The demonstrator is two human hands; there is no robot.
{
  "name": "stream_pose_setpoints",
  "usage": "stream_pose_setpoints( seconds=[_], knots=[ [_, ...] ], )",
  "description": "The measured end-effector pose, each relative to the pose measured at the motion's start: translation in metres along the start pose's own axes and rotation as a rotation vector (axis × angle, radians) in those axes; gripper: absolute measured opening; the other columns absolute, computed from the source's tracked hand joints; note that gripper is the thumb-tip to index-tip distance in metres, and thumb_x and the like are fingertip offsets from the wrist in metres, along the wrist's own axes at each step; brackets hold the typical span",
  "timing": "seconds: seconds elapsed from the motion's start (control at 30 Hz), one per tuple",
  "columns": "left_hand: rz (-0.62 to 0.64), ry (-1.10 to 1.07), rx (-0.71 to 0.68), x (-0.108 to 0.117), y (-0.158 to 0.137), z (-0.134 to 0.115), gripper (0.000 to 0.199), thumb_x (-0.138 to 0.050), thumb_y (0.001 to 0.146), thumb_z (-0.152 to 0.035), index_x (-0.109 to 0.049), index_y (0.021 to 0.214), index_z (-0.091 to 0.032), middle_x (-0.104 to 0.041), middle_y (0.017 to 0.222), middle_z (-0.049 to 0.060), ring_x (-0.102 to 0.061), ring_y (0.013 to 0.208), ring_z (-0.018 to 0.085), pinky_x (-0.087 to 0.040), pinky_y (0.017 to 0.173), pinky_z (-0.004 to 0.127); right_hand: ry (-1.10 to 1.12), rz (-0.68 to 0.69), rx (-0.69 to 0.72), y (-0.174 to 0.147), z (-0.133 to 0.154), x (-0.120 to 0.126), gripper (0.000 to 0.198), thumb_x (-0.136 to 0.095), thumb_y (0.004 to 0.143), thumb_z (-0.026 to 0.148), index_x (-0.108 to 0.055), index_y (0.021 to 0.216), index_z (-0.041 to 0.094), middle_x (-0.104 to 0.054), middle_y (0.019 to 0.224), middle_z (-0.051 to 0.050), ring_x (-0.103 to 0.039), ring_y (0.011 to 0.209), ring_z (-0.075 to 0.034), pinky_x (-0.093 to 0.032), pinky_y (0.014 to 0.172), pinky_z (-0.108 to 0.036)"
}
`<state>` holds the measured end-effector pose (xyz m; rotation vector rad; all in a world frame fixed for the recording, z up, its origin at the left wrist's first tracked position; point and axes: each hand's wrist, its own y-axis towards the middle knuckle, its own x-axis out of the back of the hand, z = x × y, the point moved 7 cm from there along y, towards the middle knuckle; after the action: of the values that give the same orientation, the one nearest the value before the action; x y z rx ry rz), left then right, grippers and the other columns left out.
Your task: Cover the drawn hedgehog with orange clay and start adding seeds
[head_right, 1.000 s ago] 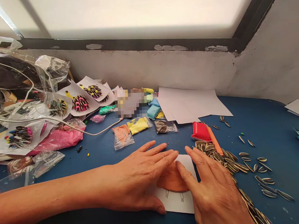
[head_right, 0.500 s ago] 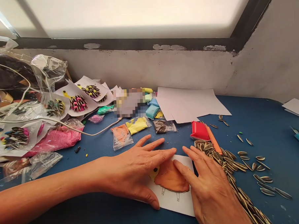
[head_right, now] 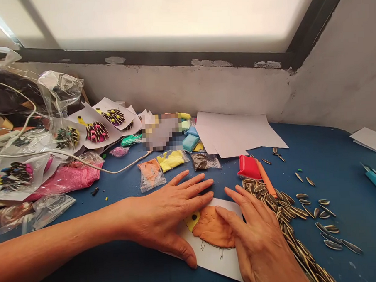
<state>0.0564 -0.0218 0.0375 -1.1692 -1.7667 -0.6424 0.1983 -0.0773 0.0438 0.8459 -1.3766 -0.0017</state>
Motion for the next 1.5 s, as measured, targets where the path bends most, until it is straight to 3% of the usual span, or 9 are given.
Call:
stream_pose_setpoints(
  seconds=[0.1,0.27,0.47,0.67,1.03,1.23,1.5],
  knots=[
    [-0.018,0.006,-0.004,0.000,0.000,0.001,0.104,-0.070,0.075,-0.068,-0.032,0.153,-0.010,-0.015,0.163,0.018,-0.007,0.153,0.033,-0.004,0.124,0.054,-0.021,-0.028,0.030,-0.001,-0.002,0.000,0.044,-0.046,0.085,0.010,-0.070,0.119,0.023,-0.062,0.138,-0.010,-0.061,0.124,-0.026,-0.057,0.090,-0.042],
    [-0.027,0.022,-0.003,0.001,0.000,0.002,0.105,-0.071,0.074,-0.070,-0.034,0.152,-0.011,-0.015,0.163,0.018,-0.007,0.153,0.034,-0.004,0.123,0.055,-0.083,0.099,0.063,-0.008,-0.005,-0.017,0.047,-0.049,0.083,0.013,-0.070,0.123,0.028,-0.054,0.148,-0.008,-0.054,0.132,-0.030,-0.055,0.095,-0.046],
    [-0.024,0.017,-0.001,0.001,-0.001,0.004,0.105,-0.069,0.075,-0.070,-0.033,0.153,-0.011,-0.015,0.163,0.018,-0.005,0.154,0.031,-0.002,0.123,0.054,-0.016,0.004,0.051,0.004,0.007,-0.002,0.045,-0.046,0.084,0.009,-0.072,0.117,0.024,-0.059,0.141,-0.010,-0.056,0.129,-0.027,-0.053,0.095,-0.044],
    [-0.035,0.053,0.007,-0.001,0.000,0.007,0.111,-0.070,0.072,-0.072,-0.029,0.155,-0.010,-0.012,0.164,0.019,-0.003,0.153,0.033,-0.002,0.123,0.055,-0.025,0.050,0.087,0.010,0.019,-0.008,0.040,-0.046,0.089,0.012,-0.071,0.117,0.023,-0.063,0.134,-0.015,-0.056,0.128,-0.030,-0.054,0.092,-0.046],
    [-0.047,0.103,-0.006,-0.001,0.000,0.006,0.107,-0.069,0.075,-0.070,-0.030,0.154,-0.010,-0.020,0.163,0.018,-0.010,0.153,0.034,-0.003,0.123,0.055,0.030,0.052,0.095,0.010,0.020,-0.008,0.038,-0.048,0.090,0.014,-0.065,0.123,0.021,-0.052,0.145,-0.016,-0.051,0.133,-0.030,-0.049,0.096,-0.044],
    [-0.048,0.133,-0.011,0.000,0.000,0.004,0.106,-0.070,0.074,-0.070,-0.033,0.152,-0.008,-0.022,0.162,0.019,-0.015,0.152,0.035,-0.005,0.123,0.054,0.072,0.033,0.138,-0.002,0.018,-0.005,0.056,-0.046,0.082,0.003,-0.058,0.133,0.020,-0.050,0.150,-0.013,-0.043,0.141,-0.030,-0.040,0.107,-0.045],
    [-0.037,0.129,-0.009,0.000,0.000,0.005,0.105,-0.069,0.075,-0.070,-0.033,0.152,-0.009,-0.023,0.162,0.018,-0.014,0.152,0.036,-0.006,0.123,0.058,0.045,0.019,0.150,-0.011,0.027,-0.007,0.052,-0.045,0.087,0.007,-0.061,0.130,0.031,-0.048,0.154,-0.008,-0.041,0.143,-0.028,-0.038,0.107,-0.045]
  ],
)
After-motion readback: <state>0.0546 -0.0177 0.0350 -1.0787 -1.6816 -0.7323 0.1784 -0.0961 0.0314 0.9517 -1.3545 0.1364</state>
